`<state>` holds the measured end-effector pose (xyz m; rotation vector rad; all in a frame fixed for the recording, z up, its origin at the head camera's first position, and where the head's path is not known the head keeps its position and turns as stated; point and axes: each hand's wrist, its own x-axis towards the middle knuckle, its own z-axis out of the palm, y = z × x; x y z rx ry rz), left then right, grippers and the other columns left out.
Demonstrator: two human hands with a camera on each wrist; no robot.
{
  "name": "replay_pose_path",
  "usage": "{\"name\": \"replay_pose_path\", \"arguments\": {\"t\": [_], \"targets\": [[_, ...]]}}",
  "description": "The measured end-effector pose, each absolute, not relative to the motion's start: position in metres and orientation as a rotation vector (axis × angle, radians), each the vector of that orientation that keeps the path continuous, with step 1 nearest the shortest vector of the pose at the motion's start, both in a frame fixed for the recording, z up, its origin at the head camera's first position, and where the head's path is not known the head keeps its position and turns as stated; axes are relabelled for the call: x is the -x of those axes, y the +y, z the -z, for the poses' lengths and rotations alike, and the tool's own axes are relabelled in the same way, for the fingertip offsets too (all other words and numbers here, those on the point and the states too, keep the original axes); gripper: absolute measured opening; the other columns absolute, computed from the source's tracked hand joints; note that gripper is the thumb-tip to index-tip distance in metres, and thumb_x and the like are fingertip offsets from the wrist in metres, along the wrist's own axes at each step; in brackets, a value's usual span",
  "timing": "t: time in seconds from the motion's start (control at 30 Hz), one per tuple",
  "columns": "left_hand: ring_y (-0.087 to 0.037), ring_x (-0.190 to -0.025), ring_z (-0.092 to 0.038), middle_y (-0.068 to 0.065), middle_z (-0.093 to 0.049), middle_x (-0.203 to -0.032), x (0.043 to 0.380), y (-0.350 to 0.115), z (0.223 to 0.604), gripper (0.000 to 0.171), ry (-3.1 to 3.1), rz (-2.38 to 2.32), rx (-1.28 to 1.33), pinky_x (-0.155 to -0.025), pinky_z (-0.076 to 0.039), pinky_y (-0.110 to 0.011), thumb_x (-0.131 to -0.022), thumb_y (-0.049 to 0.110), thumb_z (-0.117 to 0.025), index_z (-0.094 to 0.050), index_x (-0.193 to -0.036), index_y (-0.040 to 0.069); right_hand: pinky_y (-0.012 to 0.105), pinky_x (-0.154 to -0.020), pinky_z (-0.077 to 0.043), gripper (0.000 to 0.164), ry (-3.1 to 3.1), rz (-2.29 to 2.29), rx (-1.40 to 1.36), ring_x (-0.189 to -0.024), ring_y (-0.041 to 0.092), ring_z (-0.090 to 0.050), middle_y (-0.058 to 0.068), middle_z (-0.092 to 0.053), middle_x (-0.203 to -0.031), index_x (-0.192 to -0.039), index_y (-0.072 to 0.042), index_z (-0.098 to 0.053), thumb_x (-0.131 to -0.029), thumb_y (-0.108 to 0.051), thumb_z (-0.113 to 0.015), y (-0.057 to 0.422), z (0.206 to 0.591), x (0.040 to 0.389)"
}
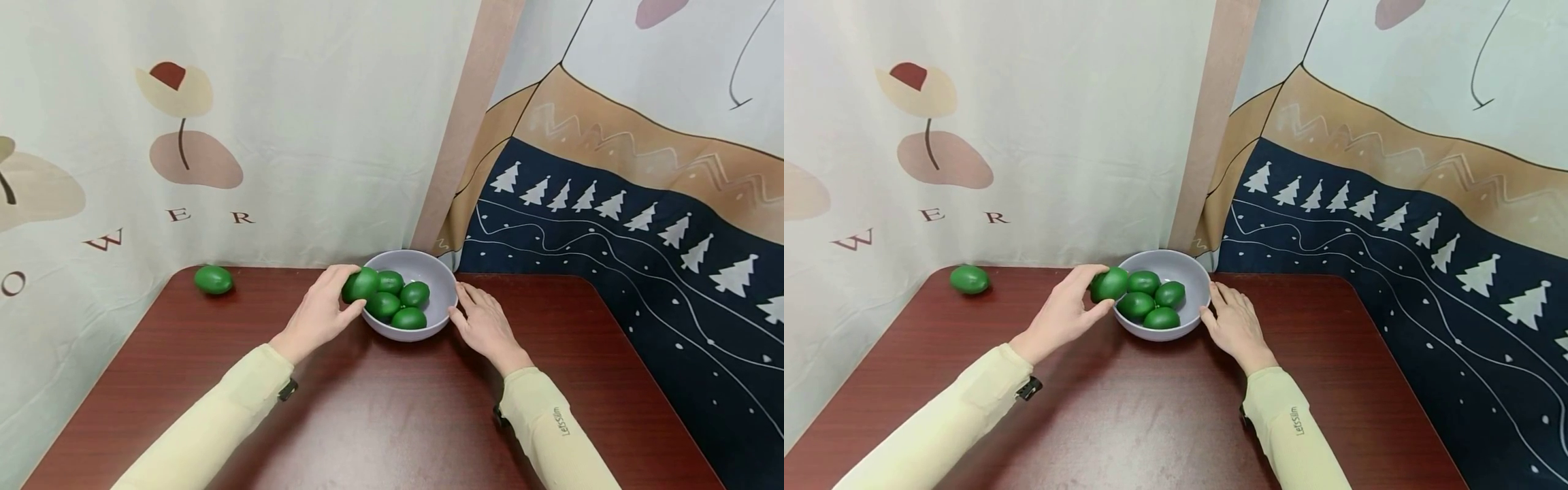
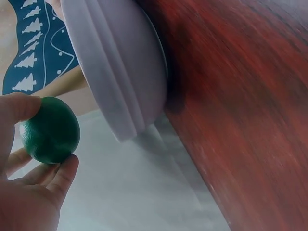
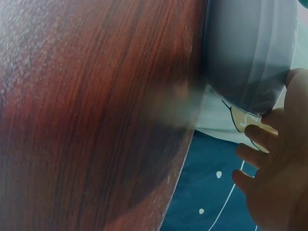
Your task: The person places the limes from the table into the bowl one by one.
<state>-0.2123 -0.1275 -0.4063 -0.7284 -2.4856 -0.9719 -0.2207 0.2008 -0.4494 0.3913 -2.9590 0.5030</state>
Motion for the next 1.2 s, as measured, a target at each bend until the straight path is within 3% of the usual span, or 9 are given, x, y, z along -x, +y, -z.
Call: {"name": "replay_pose_path", "arguments": {"t": [0.43, 0.6, 0.7, 0.97, 1.2], "targets": [[-0.028, -0.114, -0.06, -0.014, -0.06, -0.131, 0.212, -0.108, 0.409, 0.052, -2.458, 1.038, 0.732, -0.098, -0.051, -0.044, -0.088, 0.013, -0.079, -0.058, -0.134, 0.002, 0.058, -0.122, -0.024, 0.064, -2.97, -0.526, -0.381, -0.148, 0.042, -0.035, 0.019, -0.039, -0.161, -0.16, -0.004, -0.036, -0.107, -0.038, -0.049, 0.201, 0.448, 0.221], [-0.026, -0.09, -0.062, -0.013, -0.06, -0.126, 0.212, -0.1, 0.413, 0.052, -2.458, 1.065, 0.723, -0.081, -0.054, -0.036, -0.088, 0.014, -0.08, -0.058, -0.133, 0.003, 0.058, -0.122, -0.024, 0.064, -2.972, -0.528, -0.382, -0.148, 0.042, -0.035, 0.019, -0.039, -0.161, -0.16, -0.004, -0.036, -0.107, -0.037, -0.049, 0.201, 0.449, 0.222], [-0.026, -0.083, -0.061, -0.012, -0.06, -0.122, 0.212, -0.095, 0.415, 0.052, -2.462, 1.084, 0.706, -0.075, -0.052, -0.034, -0.087, 0.014, -0.08, -0.058, -0.133, 0.004, 0.058, -0.122, -0.025, 0.064, -2.968, -0.522, -0.385, -0.148, 0.042, -0.036, 0.02, -0.04, -0.161, -0.16, -0.004, -0.037, -0.107, -0.037, -0.05, 0.202, 0.45, 0.223], [-0.027, -0.108, -0.062, -0.012, -0.061, -0.126, 0.212, -0.079, 0.42, 0.053, -2.465, 1.097, 0.688, -0.095, -0.053, -0.044, -0.088, 0.018, -0.079, -0.057, -0.134, 0.004, 0.058, -0.122, -0.025, 0.064, -2.972, -0.538, -0.381, -0.148, 0.043, -0.036, 0.019, -0.04, -0.161, -0.16, -0.004, -0.036, -0.106, -0.037, -0.05, 0.202, 0.45, 0.222], [-0.028, -0.11, -0.062, -0.013, -0.062, -0.126, 0.214, -0.063, 0.423, 0.052, -2.489, 1.121, 0.662, -0.097, -0.053, -0.043, -0.089, 0.021, -0.078, -0.058, -0.134, 0.005, 0.059, -0.122, -0.026, 0.064, -2.966, -0.529, -0.386, -0.148, 0.043, -0.036, 0.02, -0.04, -0.161, -0.159, -0.004, -0.037, -0.107, -0.038, -0.049, 0.202, 0.45, 0.222]]}}
